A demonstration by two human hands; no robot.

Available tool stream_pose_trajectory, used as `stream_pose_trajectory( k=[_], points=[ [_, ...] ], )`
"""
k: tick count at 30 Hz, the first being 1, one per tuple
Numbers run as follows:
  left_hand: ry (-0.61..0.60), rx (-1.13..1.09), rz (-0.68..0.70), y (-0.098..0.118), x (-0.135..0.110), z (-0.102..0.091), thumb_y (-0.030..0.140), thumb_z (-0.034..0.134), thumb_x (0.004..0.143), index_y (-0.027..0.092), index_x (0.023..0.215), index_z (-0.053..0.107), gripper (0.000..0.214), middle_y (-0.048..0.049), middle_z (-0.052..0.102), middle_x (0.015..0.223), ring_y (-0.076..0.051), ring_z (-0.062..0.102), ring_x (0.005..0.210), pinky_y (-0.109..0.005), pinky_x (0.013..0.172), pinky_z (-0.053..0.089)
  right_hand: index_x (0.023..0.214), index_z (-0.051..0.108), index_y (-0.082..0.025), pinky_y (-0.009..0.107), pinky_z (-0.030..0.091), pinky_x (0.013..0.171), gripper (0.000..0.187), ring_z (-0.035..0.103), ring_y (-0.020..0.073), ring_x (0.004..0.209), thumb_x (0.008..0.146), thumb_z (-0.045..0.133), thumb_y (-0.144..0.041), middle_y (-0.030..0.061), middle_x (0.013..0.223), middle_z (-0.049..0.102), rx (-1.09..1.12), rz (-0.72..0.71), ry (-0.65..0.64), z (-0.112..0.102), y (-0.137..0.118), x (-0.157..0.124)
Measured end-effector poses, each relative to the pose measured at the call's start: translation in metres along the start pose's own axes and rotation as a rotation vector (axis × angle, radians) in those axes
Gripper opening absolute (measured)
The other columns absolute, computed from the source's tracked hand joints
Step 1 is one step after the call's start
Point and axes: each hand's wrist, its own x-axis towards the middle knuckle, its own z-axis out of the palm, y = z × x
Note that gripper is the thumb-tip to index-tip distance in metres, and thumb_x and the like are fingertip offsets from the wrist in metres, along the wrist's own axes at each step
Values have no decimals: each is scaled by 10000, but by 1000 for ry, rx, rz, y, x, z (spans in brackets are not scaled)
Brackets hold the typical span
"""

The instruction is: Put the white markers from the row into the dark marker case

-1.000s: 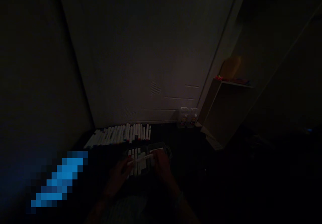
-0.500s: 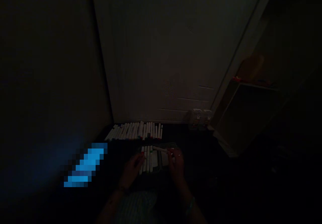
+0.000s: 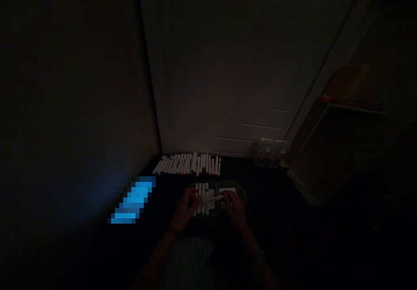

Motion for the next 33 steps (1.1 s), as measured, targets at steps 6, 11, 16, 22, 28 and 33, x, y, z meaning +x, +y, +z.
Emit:
stream_pose_trajectory(
  k=[6, 11, 16, 22, 28, 33],
  points=[
    [-62, 123, 106, 8, -2, -1, 456, 483, 802, 224, 887, 631, 288, -33, 555, 922, -174, 557, 866, -304, 806, 432, 968, 600, -202, 260, 445, 756, 257, 587, 150, 847, 911, 363, -282, 51, 908, 637, 9, 30, 4, 3, 3, 1],
    [-62, 129, 114, 10, -3, -3, 456, 537, 766, 245, 895, 652, 272, -22, 547, 933, -186, 550, 946, -314, 846, 422, 958, 612, -199, 253, 447, 743, 261, 591, 147, 824, 905, 370, -281, 49, 892, 643, 4, 48, 20, 3, 5, 2],
    [-70, 130, 133, 4, -1, -2, 454, 549, 762, 236, 894, 652, 275, -31, 560, 969, -198, 539, 987, -329, 866, 412, 961, 612, -197, 248, 446, 734, 265, 592, 146, 821, 908, 365, -280, 48, 891, 645, 8, 55, 17, 2, 4, 3],
    [-62, 143, 143, 2, 0, -2, 426, 507, 799, 231, 846, 653, 248, -41, 587, 942, -200, 541, 960, -337, 864, 411, 977, 603, -200, 258, 435, 773, 262, 585, 150, 858, 910, 366, -289, 52, 922, 639, 33, 54, 14, 2, 4, 2],
    [-59, 142, 154, -2, 2, -2, 438, 491, 801, 233, 838, 645, 258, -35, 594, 934, -197, 538, 966, -338, 873, 416, 978, 578, -188, 256, 423, 770, 260, 576, 147, 845, 922, 343, -284, 48, 915, 624, 70, 122, 99, -2, 4, 1],
    [-26, 109, 141, -6, 3, 0, 476, 507, 776, 218, 800, 632, 288, -36, 601, 891, -193, 560, 906, -319, 837, 443, 997, 575, -183, 266, 420, 788, 255, 572, 161, 892, 915, 366, -304, 59, 958, 622, 65, 210, 243, -6, 1, 2]
  ],
)
